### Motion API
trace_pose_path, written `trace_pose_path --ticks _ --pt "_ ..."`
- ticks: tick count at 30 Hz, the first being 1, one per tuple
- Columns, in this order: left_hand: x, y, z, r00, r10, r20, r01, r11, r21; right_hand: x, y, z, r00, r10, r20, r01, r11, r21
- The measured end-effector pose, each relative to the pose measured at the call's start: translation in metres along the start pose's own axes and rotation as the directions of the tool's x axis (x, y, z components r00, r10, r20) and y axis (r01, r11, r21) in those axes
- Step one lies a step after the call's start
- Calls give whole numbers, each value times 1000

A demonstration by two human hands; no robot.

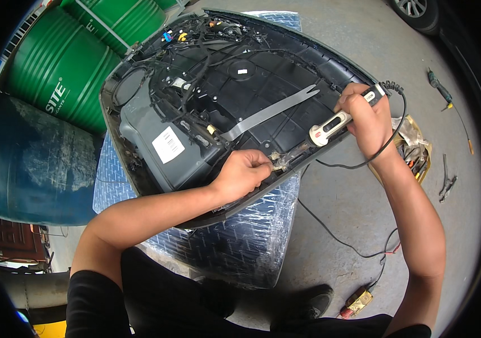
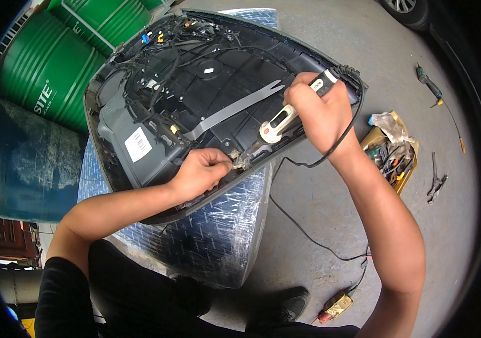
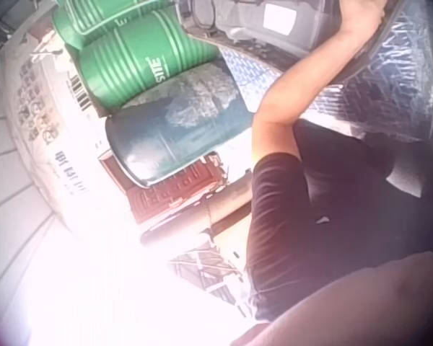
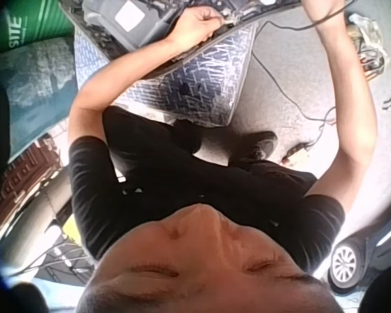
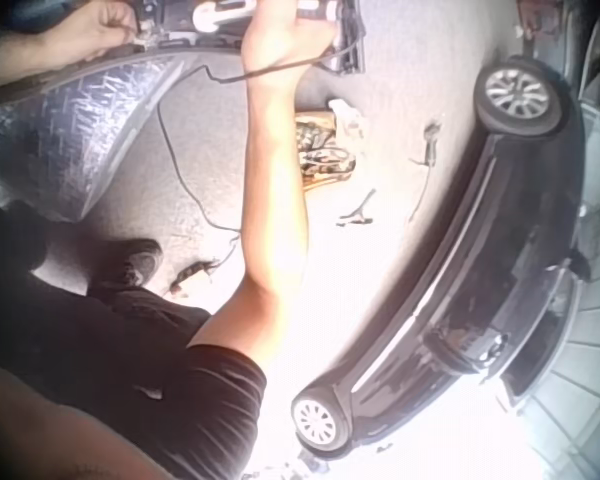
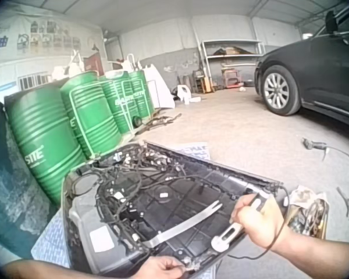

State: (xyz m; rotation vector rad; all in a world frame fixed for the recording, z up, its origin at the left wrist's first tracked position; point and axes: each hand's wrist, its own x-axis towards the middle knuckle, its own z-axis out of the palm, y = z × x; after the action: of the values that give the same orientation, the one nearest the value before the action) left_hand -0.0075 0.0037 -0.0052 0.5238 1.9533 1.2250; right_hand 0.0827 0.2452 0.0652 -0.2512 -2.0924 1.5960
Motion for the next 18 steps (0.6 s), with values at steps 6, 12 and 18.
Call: trace_pose_path --ticks 6,12,18 --pt "0 2 1 1000 2 3 -2 1000 -13 1 2 -1 1000 -8 -1 8 1000 -12" --pt "-1 3 1 1000 22 -2 -22 1000 -14 2 5 -2 997 -22 -70 24 999 35" --pt "-2 3 1 1000 13 -8 -13 1000 -11 1 7 0 999 1 -39 0 1000 27"
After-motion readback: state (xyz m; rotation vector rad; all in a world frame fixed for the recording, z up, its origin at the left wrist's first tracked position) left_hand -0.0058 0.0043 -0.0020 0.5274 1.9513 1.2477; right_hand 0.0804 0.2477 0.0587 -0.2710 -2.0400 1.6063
